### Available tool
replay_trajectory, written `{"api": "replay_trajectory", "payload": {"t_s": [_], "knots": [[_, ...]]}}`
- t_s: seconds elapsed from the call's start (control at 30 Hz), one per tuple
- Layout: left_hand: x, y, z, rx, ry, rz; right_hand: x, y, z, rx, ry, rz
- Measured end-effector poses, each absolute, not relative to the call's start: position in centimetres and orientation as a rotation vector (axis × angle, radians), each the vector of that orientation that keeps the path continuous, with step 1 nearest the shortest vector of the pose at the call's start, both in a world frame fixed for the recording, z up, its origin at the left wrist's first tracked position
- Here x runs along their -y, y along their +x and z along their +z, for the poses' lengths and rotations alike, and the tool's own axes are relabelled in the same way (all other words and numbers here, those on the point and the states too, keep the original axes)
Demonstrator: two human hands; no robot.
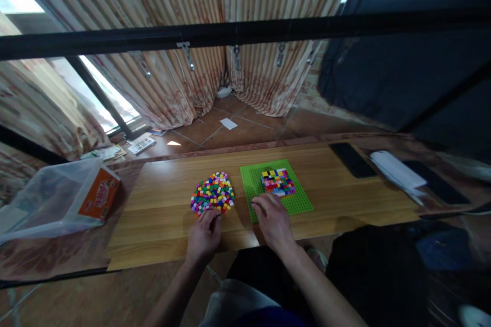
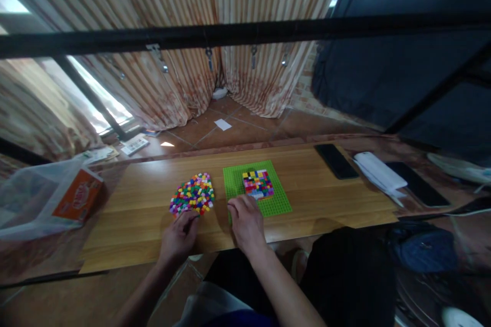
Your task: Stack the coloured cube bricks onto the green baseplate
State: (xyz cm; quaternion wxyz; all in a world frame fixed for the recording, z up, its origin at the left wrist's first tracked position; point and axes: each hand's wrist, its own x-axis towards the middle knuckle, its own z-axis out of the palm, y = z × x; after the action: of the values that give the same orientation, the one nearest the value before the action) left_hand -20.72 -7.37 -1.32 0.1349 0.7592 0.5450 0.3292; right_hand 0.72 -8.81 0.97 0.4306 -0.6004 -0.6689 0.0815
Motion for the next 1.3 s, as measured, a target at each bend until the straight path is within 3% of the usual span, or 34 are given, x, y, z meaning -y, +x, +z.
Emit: {"api": "replay_trajectory", "payload": {"t_s": [0.2, 0.63, 1.3], "knots": [[7.4, -20.8, -1.3, -1.568, 2.195, 0.963, 8.7, 6.9, 1.6, 1.518, -1.614, -0.039], [7.3, -20.8, -1.3, -1.612, 2.235, 0.955, 7.1, 7.7, 0.9, 1.459, -1.724, 0.026], [7.3, -20.8, -1.2, -1.615, 2.216, 0.938, 5.9, 6.8, -2.0, 0.824, -1.600, 0.468]]}}
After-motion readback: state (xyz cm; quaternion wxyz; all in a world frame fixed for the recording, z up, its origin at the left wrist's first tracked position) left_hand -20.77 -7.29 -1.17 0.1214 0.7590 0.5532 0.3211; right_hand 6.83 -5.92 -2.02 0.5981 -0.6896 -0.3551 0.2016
